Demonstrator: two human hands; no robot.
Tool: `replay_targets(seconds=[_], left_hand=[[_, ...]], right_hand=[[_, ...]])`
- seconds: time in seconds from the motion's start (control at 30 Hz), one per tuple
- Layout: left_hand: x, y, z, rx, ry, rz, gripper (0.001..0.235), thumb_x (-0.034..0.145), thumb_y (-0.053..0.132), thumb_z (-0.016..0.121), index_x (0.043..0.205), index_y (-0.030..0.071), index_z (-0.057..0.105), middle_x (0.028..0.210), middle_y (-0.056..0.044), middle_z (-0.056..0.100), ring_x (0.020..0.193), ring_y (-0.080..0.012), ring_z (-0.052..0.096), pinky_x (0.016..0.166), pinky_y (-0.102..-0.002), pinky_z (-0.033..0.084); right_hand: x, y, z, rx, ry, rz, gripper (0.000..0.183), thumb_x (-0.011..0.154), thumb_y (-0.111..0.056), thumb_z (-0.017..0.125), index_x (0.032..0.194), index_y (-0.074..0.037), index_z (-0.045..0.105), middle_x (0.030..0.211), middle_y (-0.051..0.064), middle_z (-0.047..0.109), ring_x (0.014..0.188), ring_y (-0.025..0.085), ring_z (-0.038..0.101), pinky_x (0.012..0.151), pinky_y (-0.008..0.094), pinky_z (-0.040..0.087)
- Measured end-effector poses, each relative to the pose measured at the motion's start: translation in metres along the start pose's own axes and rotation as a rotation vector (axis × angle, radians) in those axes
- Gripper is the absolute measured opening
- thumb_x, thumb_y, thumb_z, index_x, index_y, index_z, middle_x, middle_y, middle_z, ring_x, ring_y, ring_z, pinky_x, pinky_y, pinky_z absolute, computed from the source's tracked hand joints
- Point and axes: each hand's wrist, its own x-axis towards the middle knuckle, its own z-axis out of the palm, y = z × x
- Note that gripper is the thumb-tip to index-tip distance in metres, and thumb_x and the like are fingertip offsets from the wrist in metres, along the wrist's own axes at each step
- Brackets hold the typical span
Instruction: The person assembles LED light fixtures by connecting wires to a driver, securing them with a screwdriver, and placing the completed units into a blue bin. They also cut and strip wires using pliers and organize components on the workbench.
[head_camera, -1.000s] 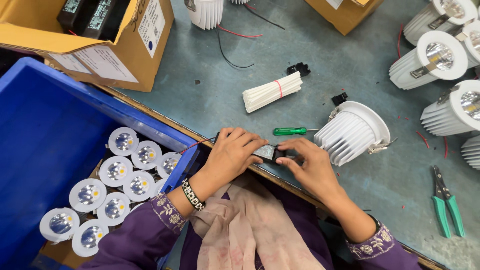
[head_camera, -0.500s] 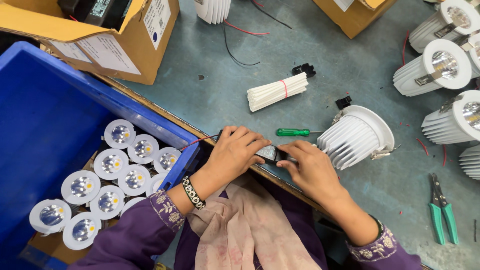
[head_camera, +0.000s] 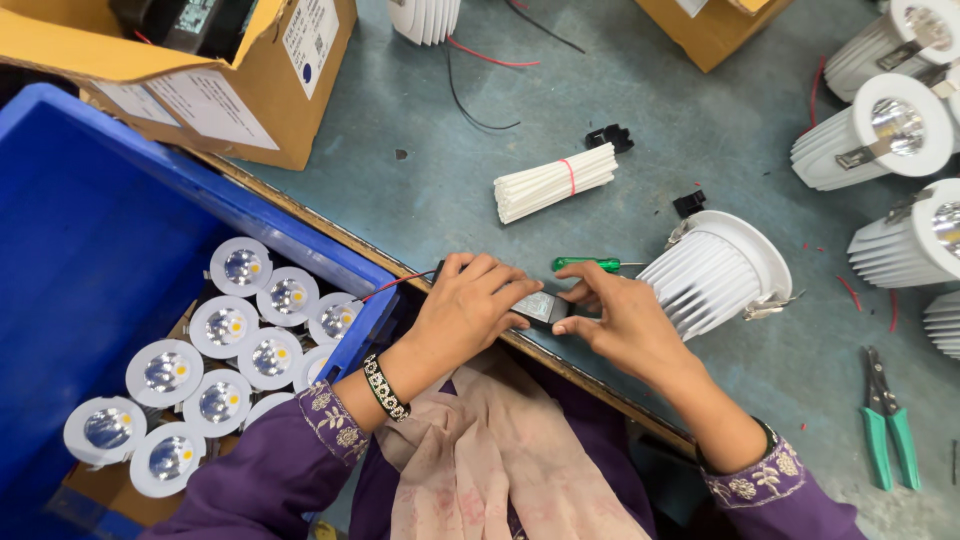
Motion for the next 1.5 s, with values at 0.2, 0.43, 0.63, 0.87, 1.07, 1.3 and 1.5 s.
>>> replay_targets(seconds=[0.2, 0.43, 0.63, 0.87, 1.07, 1.3, 1.5], left_hand=[[-0.003, 0.002, 0.001, -0.023, 0.042, 0.014, 0.048, 0.075, 0.027, 0.082, 0.12, 0.015, 0.07, 0.109, 0.001, 0.067, 0.106, -0.02, 0.06, 0.093, -0.041, 0.041], [-0.004, 0.008, -0.006, 0.045, 0.234, 0.219, 0.045, 0.074, 0.016, 0.081, 0.116, 0.011, 0.068, 0.113, -0.005, 0.065, 0.116, -0.0241, 0.065, 0.106, -0.048, 0.047], [-0.007, 0.007, 0.001, 0.012, 0.261, 0.287, 0.037, 0.076, 0.015, 0.08, 0.112, 0.01, 0.069, 0.109, -0.006, 0.063, 0.107, -0.0254, 0.068, 0.091, -0.041, 0.052], [-0.009, 0.01, 0.008, 0.062, 0.3, 0.312, 0.023, 0.086, 0.011, 0.072, 0.109, 0.013, 0.069, 0.106, -0.004, 0.061, 0.103, -0.0214, 0.067, 0.09, -0.039, 0.052], [-0.01, 0.012, 0.005, 0.076, 0.268, 0.29, 0.027, 0.085, 0.01, 0.073, 0.111, 0.013, 0.068, 0.11, -0.003, 0.063, 0.104, -0.0207, 0.067, 0.092, -0.038, 0.051], [-0.003, 0.009, -0.01, 0.019, 0.143, 0.265, 0.04, 0.078, 0.021, 0.078, 0.115, 0.008, 0.068, 0.12, -0.005, 0.067, 0.105, -0.0245, 0.067, 0.087, -0.039, 0.051], [0.003, 0.012, -0.022, 0.162, 0.219, 0.385, 0.031, 0.083, 0.014, 0.069, 0.114, 0.009, 0.069, 0.12, -0.004, 0.068, 0.107, -0.023, 0.066, 0.093, -0.037, 0.054]], right_hand=[[-0.009, 0.006, 0.007, 0.031, 0.038, 0.048, 0.067, 0.07, -0.028, 0.086, 0.13, -0.011, 0.061, 0.108, 0.006, 0.077, 0.08, 0.024, 0.074, 0.064, 0.037, 0.053], [-0.025, 0.007, 0.005, 0.049, 0.067, -0.124, 0.052, 0.083, -0.027, 0.081, 0.127, -0.005, 0.065, 0.119, 0.013, 0.07, 0.106, 0.03, 0.069, 0.087, 0.036, 0.053], [-0.041, -0.002, 0.023, 0.163, 0.321, -0.156, 0.043, 0.08, -0.022, 0.082, 0.117, -0.004, 0.071, 0.107, 0.01, 0.072, 0.096, 0.025, 0.071, 0.084, 0.034, 0.054], [-0.046, 0.005, 0.032, 0.211, 0.386, -0.07, 0.039, 0.075, -0.019, 0.086, 0.108, -0.003, 0.073, 0.091, 0.008, 0.069, 0.073, 0.023, 0.065, 0.062, 0.033, 0.05], [-0.039, 0.015, 0.041, 0.169, 0.455, -0.197, 0.036, 0.076, -0.02, 0.085, 0.104, -0.001, 0.071, 0.089, 0.01, 0.068, 0.076, 0.023, 0.066, 0.068, 0.032, 0.052], [-0.029, 0.019, 0.029, 0.222, 0.27, -0.127, 0.038, 0.08, -0.024, 0.084, 0.11, -0.003, 0.073, 0.094, 0.009, 0.074, 0.082, 0.02, 0.071, 0.075, 0.031, 0.055], [-0.025, 0.008, 0.011, 0.168, 0.031, 0.004, 0.055, 0.071, -0.026, 0.09, 0.115, -0.003, 0.067, 0.094, 0.009, 0.075, 0.08, 0.022, 0.068, 0.07, 0.033, 0.053]])
